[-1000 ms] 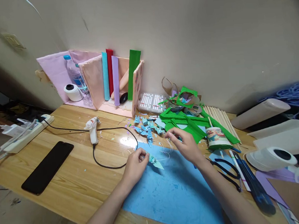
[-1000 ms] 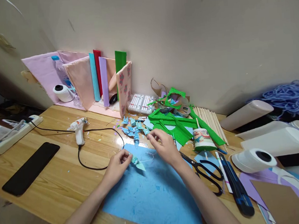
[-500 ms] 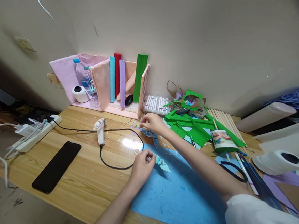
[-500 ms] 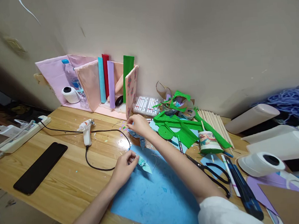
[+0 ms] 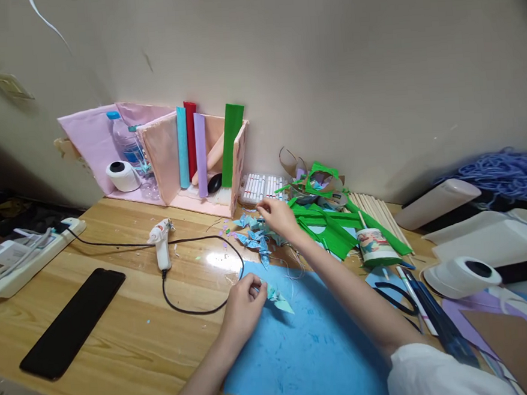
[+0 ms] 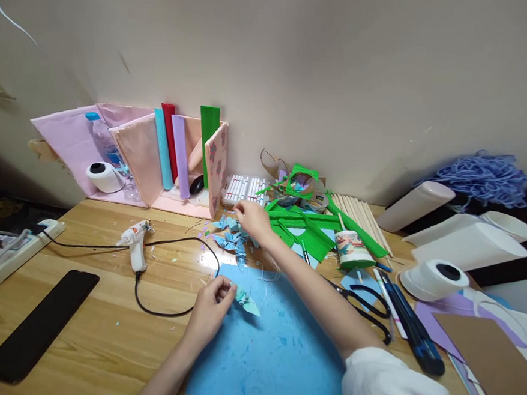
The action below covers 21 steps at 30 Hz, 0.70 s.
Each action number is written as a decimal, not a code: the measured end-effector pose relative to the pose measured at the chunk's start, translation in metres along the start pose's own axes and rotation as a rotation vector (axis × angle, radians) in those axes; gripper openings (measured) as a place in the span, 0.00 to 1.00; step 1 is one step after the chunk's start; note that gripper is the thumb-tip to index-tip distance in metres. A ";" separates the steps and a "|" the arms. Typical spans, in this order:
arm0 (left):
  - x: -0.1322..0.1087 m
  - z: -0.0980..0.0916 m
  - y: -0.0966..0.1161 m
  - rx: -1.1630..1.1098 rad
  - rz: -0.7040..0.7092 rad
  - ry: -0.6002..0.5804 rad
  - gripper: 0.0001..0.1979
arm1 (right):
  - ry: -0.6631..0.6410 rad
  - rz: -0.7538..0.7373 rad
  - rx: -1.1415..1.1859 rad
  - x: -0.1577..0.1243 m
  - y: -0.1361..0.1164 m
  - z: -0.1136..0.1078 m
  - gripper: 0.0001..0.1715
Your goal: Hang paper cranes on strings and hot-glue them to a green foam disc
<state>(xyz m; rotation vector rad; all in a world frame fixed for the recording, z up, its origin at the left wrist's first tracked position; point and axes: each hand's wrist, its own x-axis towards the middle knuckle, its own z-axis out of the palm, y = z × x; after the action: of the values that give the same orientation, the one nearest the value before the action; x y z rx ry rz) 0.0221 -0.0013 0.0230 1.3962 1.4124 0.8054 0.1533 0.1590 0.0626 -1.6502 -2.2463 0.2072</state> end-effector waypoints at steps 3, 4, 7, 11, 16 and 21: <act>-0.001 0.003 0.000 0.001 -0.011 -0.029 0.11 | -0.034 0.038 -0.049 0.004 0.029 -0.008 0.11; -0.001 0.004 0.000 0.002 -0.013 -0.034 0.11 | -0.050 0.033 -0.065 0.006 0.034 -0.007 0.10; 0.000 0.005 0.000 0.009 -0.021 -0.040 0.11 | -0.105 -0.016 -0.105 0.015 0.038 0.004 0.12; 0.003 0.004 -0.001 0.016 -0.024 -0.030 0.12 | -0.189 -0.082 -0.145 0.024 0.039 0.016 0.12; 0.003 0.005 -0.001 0.012 -0.020 -0.028 0.12 | -0.250 -0.139 -0.171 0.022 0.049 0.013 0.16; 0.001 0.005 -0.001 0.009 -0.023 -0.031 0.11 | -0.285 -0.173 -0.186 0.017 0.054 0.006 0.15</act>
<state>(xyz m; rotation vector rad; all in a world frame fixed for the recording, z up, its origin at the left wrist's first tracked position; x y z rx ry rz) 0.0268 -0.0009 0.0204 1.3910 1.4069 0.7603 0.1949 0.1920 0.0434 -1.5885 -2.6802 0.2064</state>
